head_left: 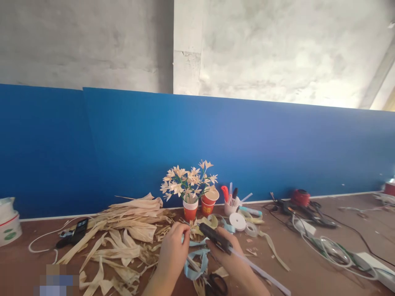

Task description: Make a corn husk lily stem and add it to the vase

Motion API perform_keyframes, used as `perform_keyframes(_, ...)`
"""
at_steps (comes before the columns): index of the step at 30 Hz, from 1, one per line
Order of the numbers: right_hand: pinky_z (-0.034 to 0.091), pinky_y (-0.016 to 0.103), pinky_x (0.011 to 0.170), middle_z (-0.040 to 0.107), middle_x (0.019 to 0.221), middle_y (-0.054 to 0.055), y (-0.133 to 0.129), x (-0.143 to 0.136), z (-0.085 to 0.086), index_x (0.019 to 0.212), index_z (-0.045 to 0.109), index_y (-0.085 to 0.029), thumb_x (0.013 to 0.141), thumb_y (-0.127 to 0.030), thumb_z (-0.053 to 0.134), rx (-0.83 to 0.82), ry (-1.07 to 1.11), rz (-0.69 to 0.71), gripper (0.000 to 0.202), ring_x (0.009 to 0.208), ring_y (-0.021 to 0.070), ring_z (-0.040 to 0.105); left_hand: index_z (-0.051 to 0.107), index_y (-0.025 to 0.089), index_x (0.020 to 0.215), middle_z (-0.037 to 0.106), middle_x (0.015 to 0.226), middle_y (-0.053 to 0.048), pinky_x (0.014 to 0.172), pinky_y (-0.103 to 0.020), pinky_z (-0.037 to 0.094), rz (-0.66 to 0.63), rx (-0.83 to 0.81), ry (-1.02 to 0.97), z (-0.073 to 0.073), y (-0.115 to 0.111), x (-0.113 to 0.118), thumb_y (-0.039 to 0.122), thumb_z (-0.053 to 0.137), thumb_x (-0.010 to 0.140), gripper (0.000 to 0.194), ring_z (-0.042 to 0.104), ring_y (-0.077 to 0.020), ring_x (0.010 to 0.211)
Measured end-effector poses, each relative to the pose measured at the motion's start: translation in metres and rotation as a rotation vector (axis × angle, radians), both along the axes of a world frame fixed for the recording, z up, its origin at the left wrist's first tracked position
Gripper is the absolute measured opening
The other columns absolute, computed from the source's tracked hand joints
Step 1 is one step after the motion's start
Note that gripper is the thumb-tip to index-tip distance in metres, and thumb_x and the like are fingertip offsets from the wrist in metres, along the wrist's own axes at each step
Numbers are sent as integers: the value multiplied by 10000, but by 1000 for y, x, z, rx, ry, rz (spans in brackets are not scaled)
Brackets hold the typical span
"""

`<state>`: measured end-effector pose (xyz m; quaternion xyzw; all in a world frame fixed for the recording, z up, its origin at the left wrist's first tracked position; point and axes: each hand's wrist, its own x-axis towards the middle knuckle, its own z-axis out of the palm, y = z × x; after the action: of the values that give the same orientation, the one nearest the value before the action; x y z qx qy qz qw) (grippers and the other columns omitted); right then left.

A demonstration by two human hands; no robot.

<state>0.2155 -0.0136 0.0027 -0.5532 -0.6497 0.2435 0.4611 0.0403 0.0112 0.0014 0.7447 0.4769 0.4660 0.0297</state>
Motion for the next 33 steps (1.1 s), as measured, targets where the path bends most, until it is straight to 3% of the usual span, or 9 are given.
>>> perform_keyframes(8, 333, 215, 489, 508, 564, -29, 5, -5, -28, 599, 505, -181, 698, -321, 588, 32, -26, -84, 190, 531, 126, 443, 575, 201, 763, 620, 720, -30, 625, -264, 470, 22, 72, 37, -1, 0, 2, 86, 425, 815, 197, 619, -168, 677)
perform_keyframes(20, 356, 226, 498, 514, 562, -17, 3, -10, -24, 581, 452, -208, 723, -323, 521, 27, -95, -161, 195, 542, 147, 481, 571, 202, 748, 617, 713, -26, 609, -256, 463, 10, 63, 48, 2, -4, 3, 82, 434, 806, 191, 618, -166, 667)
perform_keyframes(33, 367, 221, 509, 536, 593, -5, 2, -10, -20, 554, 452, -204, 694, -251, 521, 71, -165, -128, 164, 551, 145, 501, 565, 199, 755, 621, 714, -33, 611, -267, 477, 25, 61, 61, -1, -3, 3, 85, 417, 806, 194, 622, -169, 672)
